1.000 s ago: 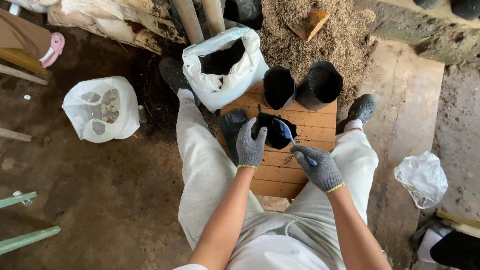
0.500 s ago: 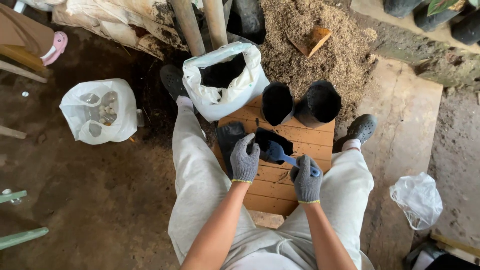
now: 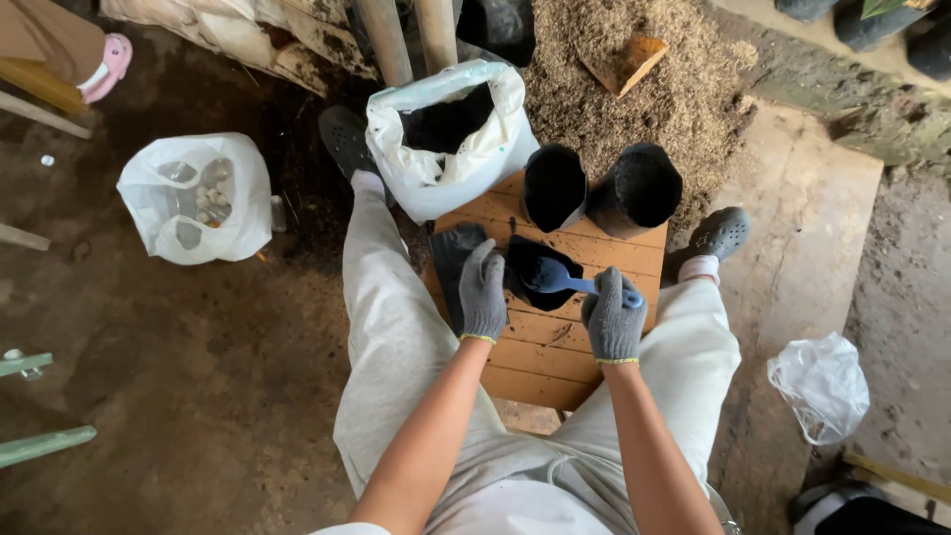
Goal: The person scoops soil from a large white sack using a blue scoop and pours it into black plastic pots placed on a wooden board. The person repeats this process to fill the pots with soil.
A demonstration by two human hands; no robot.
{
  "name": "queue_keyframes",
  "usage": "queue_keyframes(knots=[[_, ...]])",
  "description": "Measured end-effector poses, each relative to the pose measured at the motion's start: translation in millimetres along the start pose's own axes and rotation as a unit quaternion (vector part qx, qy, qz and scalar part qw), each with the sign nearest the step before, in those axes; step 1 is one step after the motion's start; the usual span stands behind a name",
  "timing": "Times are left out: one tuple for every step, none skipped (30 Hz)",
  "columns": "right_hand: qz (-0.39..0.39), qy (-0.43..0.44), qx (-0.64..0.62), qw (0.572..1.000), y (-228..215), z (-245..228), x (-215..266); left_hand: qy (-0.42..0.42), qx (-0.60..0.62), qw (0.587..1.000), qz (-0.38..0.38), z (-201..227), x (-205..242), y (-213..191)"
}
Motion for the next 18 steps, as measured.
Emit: queue_keyframes(knots=[[0.009, -0.003, -0.022, 1.000, 0, -8, 0, -0.028, 0.028, 0.999, 0.005, 0, 1, 1], [0.016, -0.004, -0.044, 0.999, 2, -15, 2, -0.057, 0.052, 0.997, 0.011, -1, 3, -1], [0.016, -0.005, -0.047, 0.999, 7, -13, 1, -0.055, 0.051, 0.997, 0.009, -5, 1, -1], [0.025, -0.002, -0.070, 0.997, 9, -12, 2, -0.073, 0.072, 0.995, 0.006, -10, 0, 1], [0.033, 0.001, -0.092, 0.995, 12, -10, 2, -0.091, 0.092, 0.992, 0.003, -14, 0, 3], [0.037, 0.000, -0.092, 0.995, 13, 0, 3, -0.091, 0.094, 0.991, 0.000, -7, 0, 3], [0.039, -0.012, -0.066, 0.997, 14, 10, 4, -0.108, 0.113, 0.987, -0.019, 1, 0, 3], [0.038, -0.023, -0.040, 0.998, 16, 19, 4, -0.124, 0.131, 0.983, -0.035, 8, -1, 2], [0.039, -0.025, -0.039, 0.998, 12, 25, 0, -0.124, 0.133, 0.983, -0.036, 1, 0, 8], [0.045, -0.018, -0.049, 0.998, 11, 33, -4, -0.120, 0.135, 0.982, -0.057, -7, 1, 10], [0.051, -0.010, -0.060, 0.997, 9, 42, -8, -0.116, 0.136, 0.981, -0.078, -15, 3, 13], [0.048, -0.008, -0.058, 0.997, 13, 32, -5, -0.117, 0.134, 0.981, -0.074, -16, 2, 10], [0.040, -0.009, -0.066, 0.997, 16, 22, -2, -0.115, 0.139, 0.979, -0.090, -17, 1, 9], [0.038, -0.009, -0.073, 0.997, 15, 12, 2, -0.115, 0.146, 0.976, -0.110, -18, 3, 10], [0.041, -0.005, -0.071, 0.997, 11, 7, 4, -0.119, 0.146, 0.976, -0.111, -74, 10, 9], [0.024, -0.014, -0.055, 0.998, 10, -2, 1, -0.193, 0.433, 0.880, -0.037, -129, 13, 18], [0.007, -0.023, -0.040, 0.999, 10, -11, -1, -0.249, 0.675, 0.693, 0.039, -180, 12, 39], [0.006, -0.022, -0.040, 0.999, 13, -12, -1, -0.249, 0.675, 0.694, 0.040, -128, 13, 18]])
Point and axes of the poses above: each hand's wrist, its own x-axis away from the middle knuckle, its own y-axis out of the palm, z = x × y, the point moved 1 cm from there along -x, towards the middle knuckle, and after that the axes turned 11 degrees about y, right-handed, at the moved point
